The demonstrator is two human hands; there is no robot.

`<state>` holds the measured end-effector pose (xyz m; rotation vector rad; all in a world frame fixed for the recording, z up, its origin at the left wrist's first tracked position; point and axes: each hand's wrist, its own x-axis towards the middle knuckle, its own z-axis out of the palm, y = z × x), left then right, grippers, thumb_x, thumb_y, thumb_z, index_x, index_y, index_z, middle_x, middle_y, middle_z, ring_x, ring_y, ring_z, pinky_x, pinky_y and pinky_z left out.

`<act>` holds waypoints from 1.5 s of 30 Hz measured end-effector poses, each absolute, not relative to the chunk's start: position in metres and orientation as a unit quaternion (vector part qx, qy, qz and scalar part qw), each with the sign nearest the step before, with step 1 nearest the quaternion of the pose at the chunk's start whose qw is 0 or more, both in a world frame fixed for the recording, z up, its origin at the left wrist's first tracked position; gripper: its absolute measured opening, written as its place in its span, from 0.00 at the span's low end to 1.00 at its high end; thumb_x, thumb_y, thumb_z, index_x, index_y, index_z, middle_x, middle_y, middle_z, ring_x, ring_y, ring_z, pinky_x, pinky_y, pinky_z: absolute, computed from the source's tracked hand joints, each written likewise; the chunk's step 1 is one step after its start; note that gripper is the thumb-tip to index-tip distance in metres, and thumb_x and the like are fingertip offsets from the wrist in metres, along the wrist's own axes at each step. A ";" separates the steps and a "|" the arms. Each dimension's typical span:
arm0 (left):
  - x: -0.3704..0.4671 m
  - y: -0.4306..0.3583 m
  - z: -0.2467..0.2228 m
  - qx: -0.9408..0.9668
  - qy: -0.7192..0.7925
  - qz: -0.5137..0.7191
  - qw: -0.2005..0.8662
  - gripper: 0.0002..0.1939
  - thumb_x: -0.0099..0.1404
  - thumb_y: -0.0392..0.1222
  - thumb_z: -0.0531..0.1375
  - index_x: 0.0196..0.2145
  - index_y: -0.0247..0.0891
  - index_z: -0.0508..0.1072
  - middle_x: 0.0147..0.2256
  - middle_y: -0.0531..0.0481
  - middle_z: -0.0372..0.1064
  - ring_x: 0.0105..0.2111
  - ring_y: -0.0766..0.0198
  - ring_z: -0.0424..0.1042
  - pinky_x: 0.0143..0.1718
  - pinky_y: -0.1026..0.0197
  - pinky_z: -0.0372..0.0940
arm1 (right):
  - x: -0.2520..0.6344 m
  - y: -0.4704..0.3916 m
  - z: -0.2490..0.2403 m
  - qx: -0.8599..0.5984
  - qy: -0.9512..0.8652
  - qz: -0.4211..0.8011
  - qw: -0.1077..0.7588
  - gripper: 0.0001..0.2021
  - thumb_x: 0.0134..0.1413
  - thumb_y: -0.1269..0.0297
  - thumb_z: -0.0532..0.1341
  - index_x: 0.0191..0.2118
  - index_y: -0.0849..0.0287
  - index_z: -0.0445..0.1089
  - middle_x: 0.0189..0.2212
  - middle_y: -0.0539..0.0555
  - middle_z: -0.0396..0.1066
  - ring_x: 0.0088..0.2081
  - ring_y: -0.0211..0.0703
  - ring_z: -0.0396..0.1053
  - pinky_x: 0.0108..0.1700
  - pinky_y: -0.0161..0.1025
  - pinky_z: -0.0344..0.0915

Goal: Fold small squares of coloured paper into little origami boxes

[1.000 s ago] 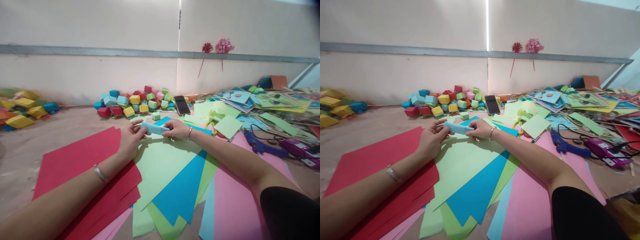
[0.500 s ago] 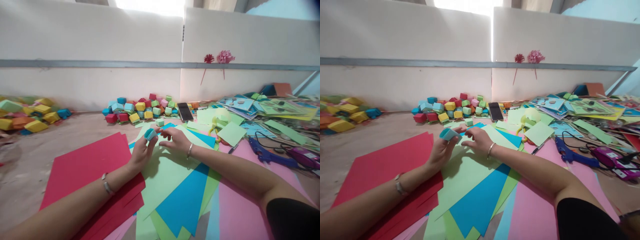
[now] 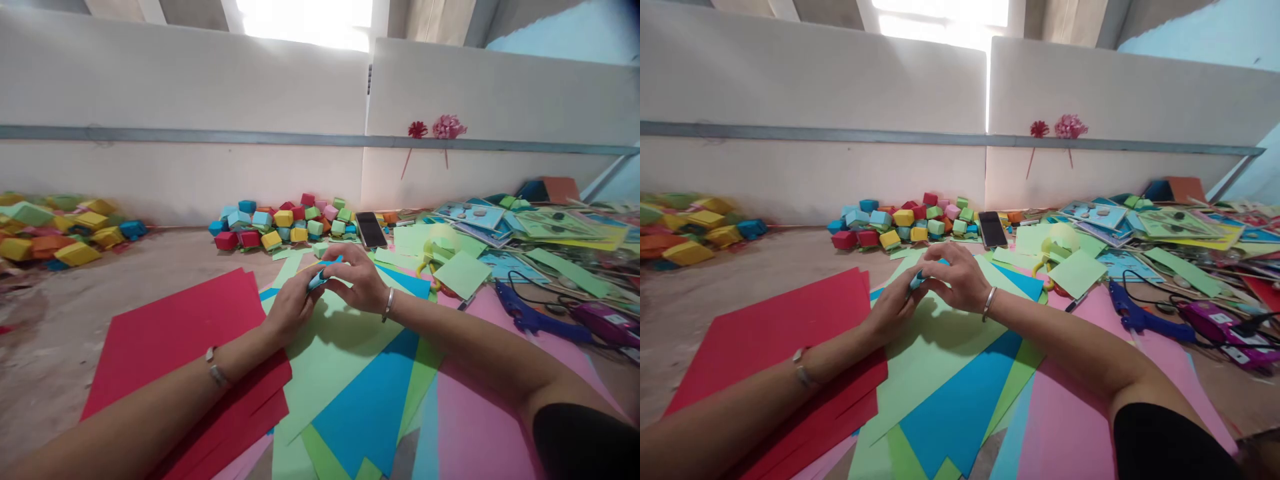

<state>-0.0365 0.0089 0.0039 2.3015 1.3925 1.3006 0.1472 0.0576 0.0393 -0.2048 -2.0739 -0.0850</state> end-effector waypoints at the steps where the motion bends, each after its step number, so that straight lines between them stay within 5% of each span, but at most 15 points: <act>1: -0.036 0.006 0.006 0.772 0.459 0.432 0.086 0.18 0.70 0.48 0.52 0.52 0.40 0.69 0.47 0.42 0.76 0.47 0.52 0.75 0.48 0.52 0.69 | 0.148 0.061 0.040 -0.076 -0.858 -0.026 0.507 0.04 0.63 0.66 0.60 0.35 0.57 0.70 0.39 0.57 0.72 0.43 0.43 0.69 0.46 0.43 0.69; 6: -0.036 -0.003 0.013 0.780 0.424 0.435 0.149 0.17 0.73 0.51 0.49 0.47 0.39 0.70 0.32 0.49 0.77 0.32 0.61 0.75 0.37 0.60 0.69 | 0.152 0.069 0.040 -0.088 -0.853 0.035 0.512 0.07 0.63 0.64 0.61 0.33 0.57 0.69 0.36 0.56 0.74 0.39 0.40 0.72 0.44 0.40 0.70; 24: -0.036 0.004 0.008 0.772 0.395 0.489 0.091 0.22 0.72 0.57 0.52 0.43 0.39 0.78 0.37 0.46 0.77 0.36 0.59 0.74 0.38 0.60 0.69 | 0.146 0.049 0.043 -0.119 -0.818 0.081 0.557 0.08 0.60 0.66 0.61 0.29 0.56 0.66 0.30 0.54 0.74 0.36 0.41 0.72 0.42 0.40 0.70; 34: -0.031 -0.004 0.012 0.764 0.393 0.501 0.100 0.21 0.71 0.55 0.53 0.32 0.39 0.77 0.28 0.49 0.67 0.30 0.62 0.67 0.32 0.60 0.63 | 0.145 0.046 0.039 -0.137 -0.815 0.114 0.552 0.11 0.59 0.68 0.57 0.25 0.56 0.61 0.27 0.51 0.70 0.32 0.38 0.68 0.38 0.38 0.68; 40: -0.027 -0.002 0.006 0.650 0.425 0.581 0.244 0.17 0.65 0.57 0.61 0.35 0.39 0.73 0.29 0.53 0.69 0.27 0.65 0.65 0.28 0.63 0.62 | 0.145 0.051 0.035 -0.149 -0.809 0.140 0.551 0.06 0.58 0.65 0.61 0.31 0.56 0.64 0.30 0.51 0.71 0.31 0.37 0.66 0.36 0.38 0.67; 45: -0.029 0.001 0.007 0.620 0.437 0.619 0.204 0.15 0.62 0.55 0.63 0.33 0.40 0.74 0.30 0.51 0.71 0.30 0.63 0.68 0.32 0.61 0.65 | 0.145 0.052 0.029 -0.161 -0.793 0.199 0.552 0.09 0.56 0.64 0.63 0.42 0.57 0.65 0.35 0.52 0.73 0.33 0.37 0.69 0.36 0.37 0.68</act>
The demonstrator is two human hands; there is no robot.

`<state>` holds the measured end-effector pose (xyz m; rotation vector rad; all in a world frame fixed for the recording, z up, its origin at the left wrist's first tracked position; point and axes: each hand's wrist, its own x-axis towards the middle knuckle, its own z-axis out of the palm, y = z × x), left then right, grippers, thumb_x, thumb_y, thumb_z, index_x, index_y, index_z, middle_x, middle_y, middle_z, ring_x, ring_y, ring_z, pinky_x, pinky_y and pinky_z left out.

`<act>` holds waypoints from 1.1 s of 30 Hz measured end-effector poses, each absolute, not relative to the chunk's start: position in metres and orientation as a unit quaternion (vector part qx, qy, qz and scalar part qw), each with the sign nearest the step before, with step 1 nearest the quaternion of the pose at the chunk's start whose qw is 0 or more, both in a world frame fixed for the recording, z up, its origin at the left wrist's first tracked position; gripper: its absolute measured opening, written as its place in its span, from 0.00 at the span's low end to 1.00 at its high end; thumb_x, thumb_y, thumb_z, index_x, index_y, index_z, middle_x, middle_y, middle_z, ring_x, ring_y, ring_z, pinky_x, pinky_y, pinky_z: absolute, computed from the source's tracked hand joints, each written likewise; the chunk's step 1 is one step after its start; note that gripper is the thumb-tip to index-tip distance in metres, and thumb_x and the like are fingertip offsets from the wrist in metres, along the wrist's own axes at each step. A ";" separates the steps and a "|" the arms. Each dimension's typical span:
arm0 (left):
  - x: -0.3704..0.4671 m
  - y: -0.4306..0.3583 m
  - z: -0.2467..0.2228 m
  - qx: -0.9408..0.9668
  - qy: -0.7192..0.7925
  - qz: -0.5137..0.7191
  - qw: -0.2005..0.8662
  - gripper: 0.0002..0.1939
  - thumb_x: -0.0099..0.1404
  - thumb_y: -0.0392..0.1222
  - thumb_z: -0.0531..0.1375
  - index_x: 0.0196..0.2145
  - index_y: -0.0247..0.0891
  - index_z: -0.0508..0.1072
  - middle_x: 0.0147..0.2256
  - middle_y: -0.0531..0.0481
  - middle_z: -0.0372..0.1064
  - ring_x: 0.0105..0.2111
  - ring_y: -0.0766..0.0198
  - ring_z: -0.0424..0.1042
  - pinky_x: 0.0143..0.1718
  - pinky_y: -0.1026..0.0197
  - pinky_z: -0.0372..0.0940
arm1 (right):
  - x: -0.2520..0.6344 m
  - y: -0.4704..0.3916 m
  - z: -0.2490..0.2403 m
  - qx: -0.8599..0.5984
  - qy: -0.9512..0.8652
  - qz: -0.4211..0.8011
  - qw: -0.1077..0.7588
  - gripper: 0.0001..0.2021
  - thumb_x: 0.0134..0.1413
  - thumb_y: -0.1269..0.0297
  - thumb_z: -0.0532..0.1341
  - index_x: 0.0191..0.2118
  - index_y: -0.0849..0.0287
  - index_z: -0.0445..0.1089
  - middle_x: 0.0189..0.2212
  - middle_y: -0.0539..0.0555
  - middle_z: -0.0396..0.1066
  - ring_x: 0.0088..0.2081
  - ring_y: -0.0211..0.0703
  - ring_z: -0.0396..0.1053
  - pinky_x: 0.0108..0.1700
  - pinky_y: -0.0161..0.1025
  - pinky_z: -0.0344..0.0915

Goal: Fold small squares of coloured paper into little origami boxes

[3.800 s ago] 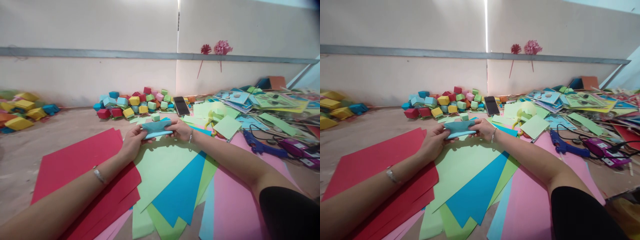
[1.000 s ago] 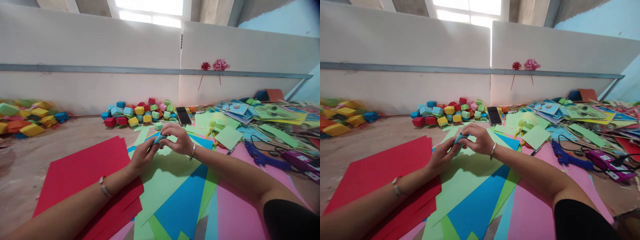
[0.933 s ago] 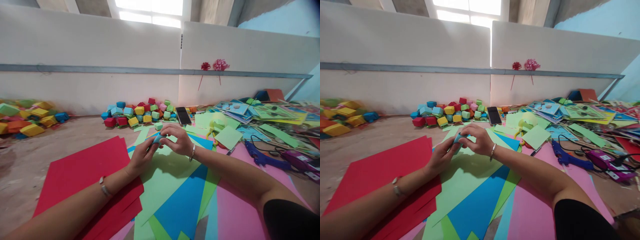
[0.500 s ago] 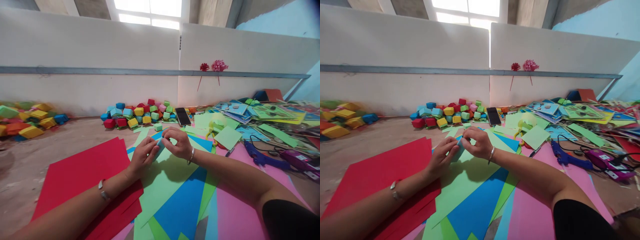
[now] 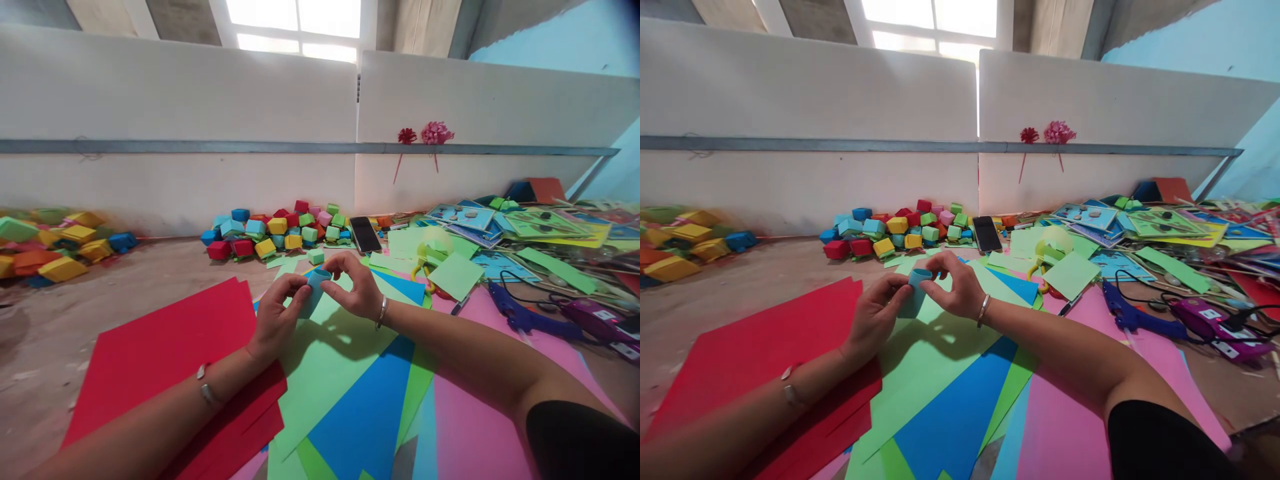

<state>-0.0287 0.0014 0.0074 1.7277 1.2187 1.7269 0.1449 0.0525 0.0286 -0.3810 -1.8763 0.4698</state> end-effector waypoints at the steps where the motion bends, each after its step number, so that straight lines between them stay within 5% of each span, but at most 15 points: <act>1: -0.029 0.002 0.008 0.625 0.435 0.622 0.183 0.14 0.62 0.54 0.64 0.32 0.40 0.75 0.31 0.50 0.72 0.32 0.63 0.69 0.33 0.61 0.66 | 0.145 0.053 0.028 -0.166 -0.794 0.207 0.547 0.10 0.56 0.64 0.63 0.43 0.57 0.65 0.36 0.53 0.74 0.33 0.37 0.70 0.36 0.37 0.68; 19: -0.033 0.003 0.007 0.666 0.417 0.612 0.089 0.07 0.62 0.45 0.65 0.30 0.41 0.77 0.31 0.51 0.71 0.31 0.64 0.70 0.31 0.62 0.67 | 0.144 0.055 0.025 -0.162 -0.809 0.174 0.537 0.09 0.61 0.59 0.62 0.38 0.59 0.73 0.34 0.53 0.76 0.32 0.36 0.69 0.35 0.36 0.68; 33: -0.031 -0.004 0.012 0.676 0.391 0.616 0.101 0.10 0.64 0.50 0.64 0.34 0.40 0.76 0.31 0.49 0.72 0.32 0.63 0.70 0.31 0.62 0.69 | 0.145 0.058 0.021 -0.110 -0.847 0.114 0.508 0.07 0.64 0.60 0.60 0.39 0.57 0.72 0.33 0.55 0.76 0.37 0.41 0.71 0.43 0.40 0.70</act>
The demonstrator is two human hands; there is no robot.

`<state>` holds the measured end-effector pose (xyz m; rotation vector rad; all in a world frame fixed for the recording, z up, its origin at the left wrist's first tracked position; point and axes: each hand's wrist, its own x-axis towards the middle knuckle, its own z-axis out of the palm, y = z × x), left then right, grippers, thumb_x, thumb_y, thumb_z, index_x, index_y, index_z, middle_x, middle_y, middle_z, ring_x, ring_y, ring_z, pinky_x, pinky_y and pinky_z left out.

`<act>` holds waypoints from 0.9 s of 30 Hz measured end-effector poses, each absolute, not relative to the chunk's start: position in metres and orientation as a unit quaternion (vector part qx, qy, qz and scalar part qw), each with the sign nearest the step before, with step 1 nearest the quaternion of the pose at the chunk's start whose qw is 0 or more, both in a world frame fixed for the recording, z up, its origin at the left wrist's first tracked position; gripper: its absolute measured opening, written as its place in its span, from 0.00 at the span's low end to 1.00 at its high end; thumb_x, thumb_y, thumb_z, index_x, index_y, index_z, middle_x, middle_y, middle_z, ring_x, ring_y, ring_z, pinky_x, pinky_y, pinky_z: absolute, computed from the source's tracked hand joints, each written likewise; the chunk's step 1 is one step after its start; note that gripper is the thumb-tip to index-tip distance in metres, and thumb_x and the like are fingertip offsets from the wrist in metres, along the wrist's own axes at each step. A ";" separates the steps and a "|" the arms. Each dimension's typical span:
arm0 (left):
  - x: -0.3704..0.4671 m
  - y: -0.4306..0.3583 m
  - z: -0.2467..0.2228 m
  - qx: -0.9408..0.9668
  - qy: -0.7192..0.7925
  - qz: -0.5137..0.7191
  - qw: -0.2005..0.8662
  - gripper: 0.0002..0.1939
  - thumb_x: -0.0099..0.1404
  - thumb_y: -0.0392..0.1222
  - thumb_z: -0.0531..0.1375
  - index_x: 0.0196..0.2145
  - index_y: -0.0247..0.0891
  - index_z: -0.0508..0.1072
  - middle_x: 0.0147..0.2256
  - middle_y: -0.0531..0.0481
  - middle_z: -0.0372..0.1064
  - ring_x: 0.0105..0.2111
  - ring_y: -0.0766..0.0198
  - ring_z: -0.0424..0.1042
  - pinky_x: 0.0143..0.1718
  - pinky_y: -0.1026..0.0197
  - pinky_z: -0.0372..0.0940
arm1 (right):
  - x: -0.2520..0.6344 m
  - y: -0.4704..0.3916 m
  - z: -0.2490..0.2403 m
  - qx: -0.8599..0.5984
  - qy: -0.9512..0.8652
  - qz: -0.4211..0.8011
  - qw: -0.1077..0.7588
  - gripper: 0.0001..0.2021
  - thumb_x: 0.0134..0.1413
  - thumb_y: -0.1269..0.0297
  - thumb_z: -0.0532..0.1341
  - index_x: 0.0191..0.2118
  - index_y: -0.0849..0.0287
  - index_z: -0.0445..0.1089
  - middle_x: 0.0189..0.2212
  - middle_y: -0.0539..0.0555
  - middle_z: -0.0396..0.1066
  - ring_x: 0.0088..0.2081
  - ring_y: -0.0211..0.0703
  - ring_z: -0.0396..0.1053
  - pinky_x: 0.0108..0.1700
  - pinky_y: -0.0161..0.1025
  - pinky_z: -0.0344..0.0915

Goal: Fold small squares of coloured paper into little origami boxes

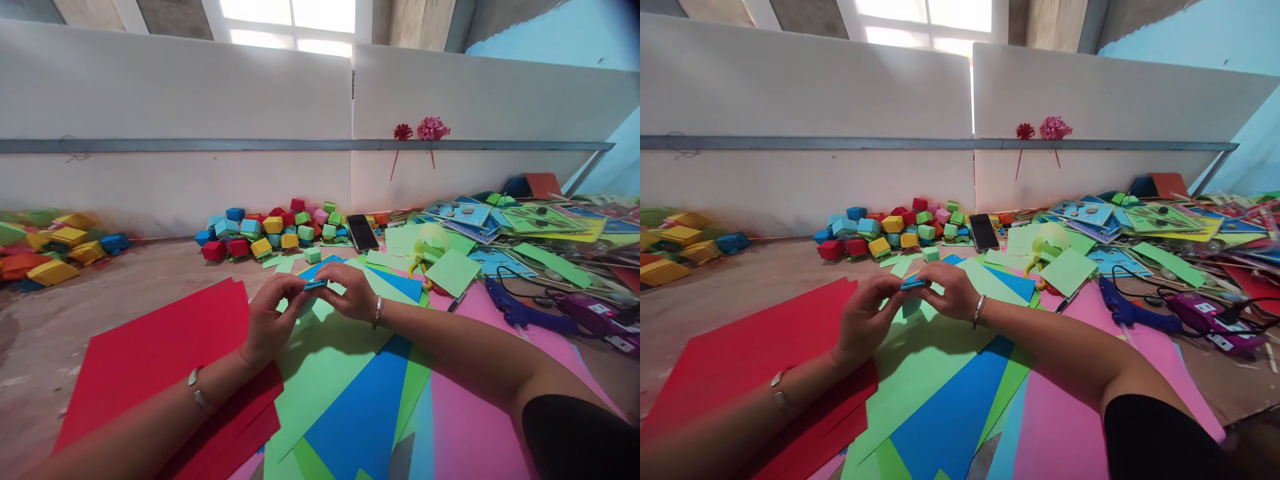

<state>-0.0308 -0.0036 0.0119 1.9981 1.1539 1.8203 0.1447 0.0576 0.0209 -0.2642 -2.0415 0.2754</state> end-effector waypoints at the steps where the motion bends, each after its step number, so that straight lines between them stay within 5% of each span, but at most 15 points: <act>1: -0.031 -0.004 0.012 0.677 0.389 0.617 0.096 0.10 0.64 0.50 0.64 0.33 0.40 0.75 0.31 0.50 0.72 0.32 0.63 0.70 0.31 0.62 0.69 | 0.145 0.057 0.021 -0.109 -0.849 0.110 0.505 0.07 0.64 0.60 0.60 0.39 0.57 0.72 0.34 0.55 0.76 0.37 0.41 0.72 0.43 0.40 0.70; 13: -0.030 -0.006 0.012 0.658 0.391 0.634 0.110 0.11 0.64 0.51 0.64 0.31 0.41 0.74 0.32 0.49 0.72 0.33 0.62 0.72 0.30 0.62 0.69 | 0.146 0.056 0.022 -0.133 -0.852 0.104 0.496 0.11 0.64 0.55 0.60 0.40 0.58 0.72 0.32 0.54 0.74 0.34 0.41 0.69 0.37 0.39 0.69; 27: -0.031 -0.005 0.012 0.693 0.374 0.615 0.037 0.02 0.64 0.36 0.62 0.34 0.41 0.74 0.32 0.51 0.71 0.34 0.65 0.71 0.31 0.65 0.68 | 0.146 0.059 0.019 -0.110 -0.840 0.082 0.525 0.08 0.64 0.59 0.61 0.40 0.58 0.73 0.33 0.56 0.77 0.36 0.41 0.74 0.39 0.39 0.71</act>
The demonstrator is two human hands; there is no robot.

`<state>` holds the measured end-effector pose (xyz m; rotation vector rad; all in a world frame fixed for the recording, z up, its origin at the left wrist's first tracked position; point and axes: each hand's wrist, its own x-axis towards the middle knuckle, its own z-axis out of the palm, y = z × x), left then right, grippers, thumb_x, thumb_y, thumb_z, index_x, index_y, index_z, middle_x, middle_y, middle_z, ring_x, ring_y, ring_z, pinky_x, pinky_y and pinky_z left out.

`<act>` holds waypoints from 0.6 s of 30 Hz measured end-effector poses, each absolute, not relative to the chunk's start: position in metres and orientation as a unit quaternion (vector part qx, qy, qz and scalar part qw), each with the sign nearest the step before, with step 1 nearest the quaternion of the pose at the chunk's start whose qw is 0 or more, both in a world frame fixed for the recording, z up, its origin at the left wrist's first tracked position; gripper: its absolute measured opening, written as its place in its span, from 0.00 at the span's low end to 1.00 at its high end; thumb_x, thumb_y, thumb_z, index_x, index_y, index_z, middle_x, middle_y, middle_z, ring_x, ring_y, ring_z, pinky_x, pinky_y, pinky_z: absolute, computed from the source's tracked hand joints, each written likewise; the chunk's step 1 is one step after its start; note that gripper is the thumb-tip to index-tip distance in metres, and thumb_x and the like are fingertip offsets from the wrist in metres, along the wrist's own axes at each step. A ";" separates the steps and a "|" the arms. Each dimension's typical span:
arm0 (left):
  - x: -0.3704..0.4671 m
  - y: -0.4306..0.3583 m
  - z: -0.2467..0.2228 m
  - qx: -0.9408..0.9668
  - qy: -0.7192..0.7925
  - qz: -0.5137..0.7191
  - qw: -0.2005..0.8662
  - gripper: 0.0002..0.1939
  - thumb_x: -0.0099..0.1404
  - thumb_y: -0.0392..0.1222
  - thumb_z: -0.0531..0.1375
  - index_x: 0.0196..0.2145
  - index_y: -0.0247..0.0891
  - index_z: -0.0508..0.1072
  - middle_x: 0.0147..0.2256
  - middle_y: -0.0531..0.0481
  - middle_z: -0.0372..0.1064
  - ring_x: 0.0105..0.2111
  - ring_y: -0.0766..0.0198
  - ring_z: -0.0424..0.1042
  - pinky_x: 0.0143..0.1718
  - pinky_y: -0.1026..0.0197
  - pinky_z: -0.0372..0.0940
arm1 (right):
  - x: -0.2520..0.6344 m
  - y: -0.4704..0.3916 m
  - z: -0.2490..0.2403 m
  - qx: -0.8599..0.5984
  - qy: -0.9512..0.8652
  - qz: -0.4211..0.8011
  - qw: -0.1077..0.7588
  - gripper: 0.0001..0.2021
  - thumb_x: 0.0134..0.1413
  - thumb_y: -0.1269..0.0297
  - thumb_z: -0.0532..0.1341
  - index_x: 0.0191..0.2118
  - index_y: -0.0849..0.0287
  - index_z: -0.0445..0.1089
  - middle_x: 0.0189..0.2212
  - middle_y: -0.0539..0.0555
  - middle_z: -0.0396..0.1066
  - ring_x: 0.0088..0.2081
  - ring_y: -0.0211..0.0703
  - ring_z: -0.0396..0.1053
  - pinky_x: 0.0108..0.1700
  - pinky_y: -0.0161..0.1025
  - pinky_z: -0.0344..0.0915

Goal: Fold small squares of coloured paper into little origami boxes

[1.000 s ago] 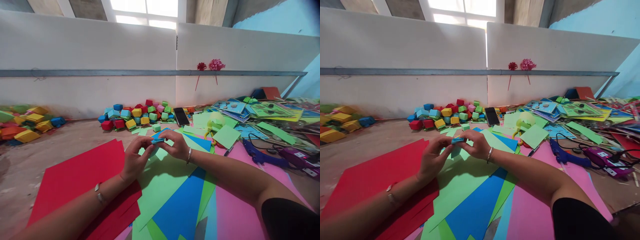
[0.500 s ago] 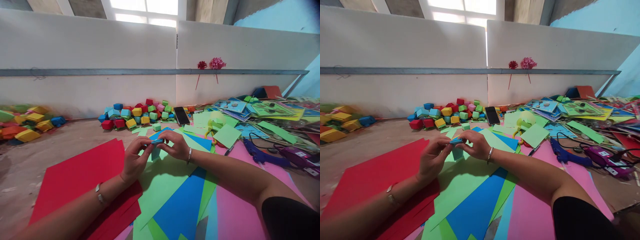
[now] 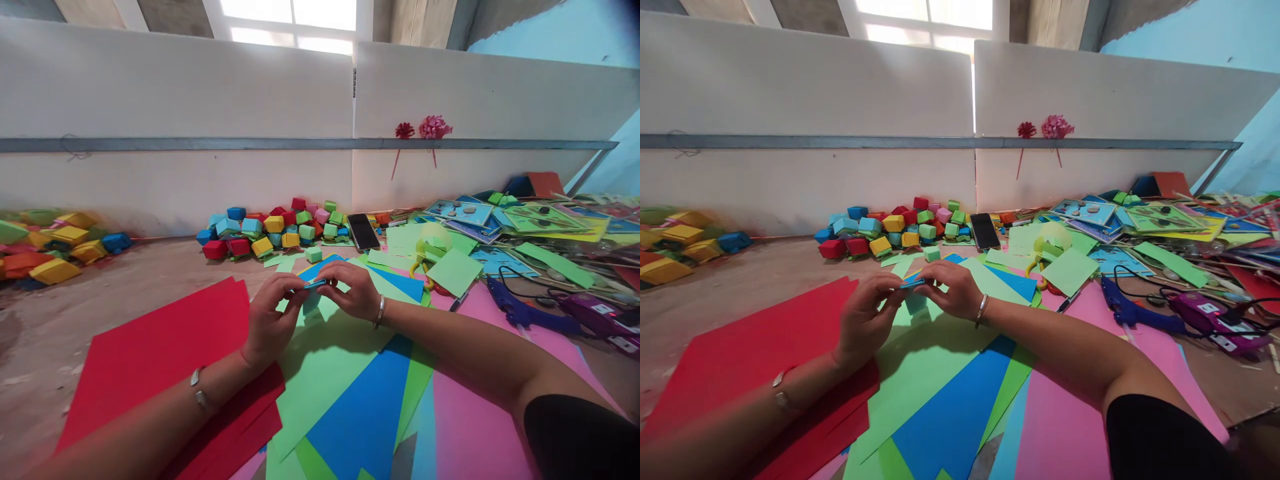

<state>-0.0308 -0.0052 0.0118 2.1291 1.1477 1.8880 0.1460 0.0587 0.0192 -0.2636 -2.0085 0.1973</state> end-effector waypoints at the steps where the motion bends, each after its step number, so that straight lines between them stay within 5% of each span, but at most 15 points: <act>1: -0.030 -0.006 0.013 0.699 0.371 0.611 0.026 0.02 0.64 0.35 0.62 0.33 0.41 0.74 0.32 0.52 0.71 0.33 0.65 0.71 0.31 0.65 0.68 | 0.146 0.059 0.019 -0.109 -0.835 0.079 0.533 0.08 0.64 0.60 0.61 0.40 0.58 0.73 0.34 0.56 0.78 0.37 0.41 0.74 0.39 0.38 0.72; 18: -0.031 -0.001 0.012 0.690 0.391 0.608 0.035 0.04 0.63 0.36 0.61 0.30 0.40 0.71 0.30 0.51 0.71 0.31 0.64 0.71 0.31 0.64 0.68 | 0.146 0.062 0.021 -0.109 -0.808 0.199 0.544 0.11 0.59 0.55 0.65 0.33 0.57 0.78 0.33 0.56 0.80 0.35 0.41 0.77 0.41 0.40 0.75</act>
